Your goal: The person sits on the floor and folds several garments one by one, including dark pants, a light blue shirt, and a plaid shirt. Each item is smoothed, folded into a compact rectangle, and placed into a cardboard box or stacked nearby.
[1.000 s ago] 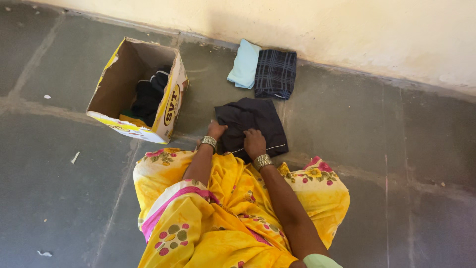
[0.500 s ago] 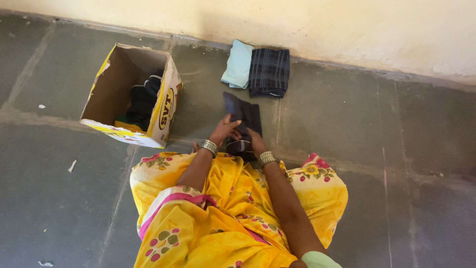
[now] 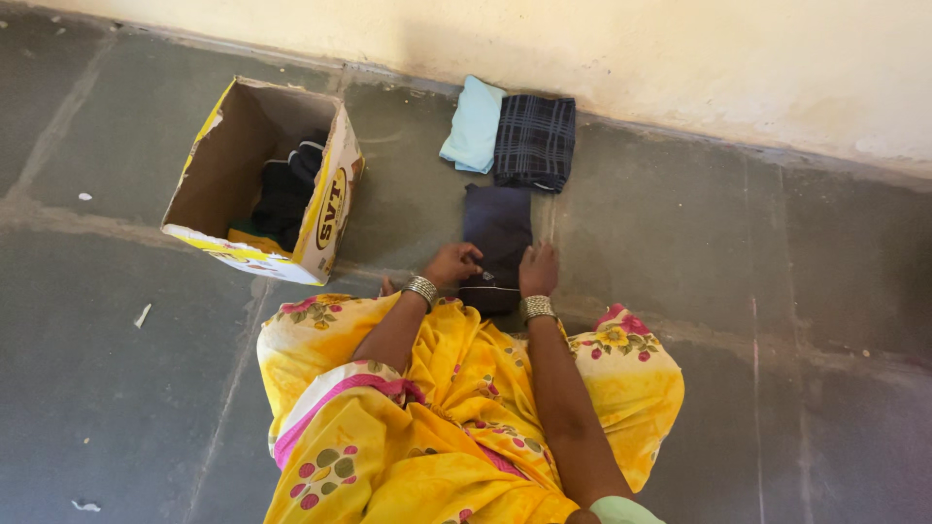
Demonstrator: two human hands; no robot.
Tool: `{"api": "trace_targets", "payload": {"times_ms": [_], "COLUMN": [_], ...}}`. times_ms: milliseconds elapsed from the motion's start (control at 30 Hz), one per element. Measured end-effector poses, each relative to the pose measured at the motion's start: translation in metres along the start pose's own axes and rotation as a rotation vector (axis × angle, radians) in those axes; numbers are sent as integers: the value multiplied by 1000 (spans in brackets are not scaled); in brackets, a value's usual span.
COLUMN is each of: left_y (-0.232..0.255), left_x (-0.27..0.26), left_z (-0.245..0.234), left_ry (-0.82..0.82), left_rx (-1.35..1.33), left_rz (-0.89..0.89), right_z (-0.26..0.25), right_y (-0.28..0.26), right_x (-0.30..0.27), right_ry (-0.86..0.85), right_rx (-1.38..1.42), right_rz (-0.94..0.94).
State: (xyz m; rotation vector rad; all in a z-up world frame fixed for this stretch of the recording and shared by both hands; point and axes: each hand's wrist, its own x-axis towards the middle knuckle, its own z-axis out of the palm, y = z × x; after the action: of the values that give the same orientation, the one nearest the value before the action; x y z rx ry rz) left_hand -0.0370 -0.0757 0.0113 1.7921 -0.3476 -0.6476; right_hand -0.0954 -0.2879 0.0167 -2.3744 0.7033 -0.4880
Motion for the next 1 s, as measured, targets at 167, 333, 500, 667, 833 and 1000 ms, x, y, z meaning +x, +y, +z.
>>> {"api": "trace_targets", "payload": {"times_ms": [167,333,500,667,833,1000], "left_y": [9,-11,-26,-25,-20,-18], "left_x": [-15,-15,-7,-4,-5,-17], "left_z": [13,19,23,29,29,30], "left_ry": [78,108,103,70,56,56], "left_rx": [568,754,800,883,863,870], "left_rz": [15,-73,-158,-118,-125,-103], "right_z": [-2,15,39,61,63,45], "right_y": [-29,-54,-43,-34,-36,-54], "right_x": [-4,-5,3,12,17,65], "right_ry": [44,-82,-202,-354,-412,-876], "right_rx": [-207,-290,-336,-381,-368,-318], "right_rz": [-554,-732,-743,-659,-628,-334]}}
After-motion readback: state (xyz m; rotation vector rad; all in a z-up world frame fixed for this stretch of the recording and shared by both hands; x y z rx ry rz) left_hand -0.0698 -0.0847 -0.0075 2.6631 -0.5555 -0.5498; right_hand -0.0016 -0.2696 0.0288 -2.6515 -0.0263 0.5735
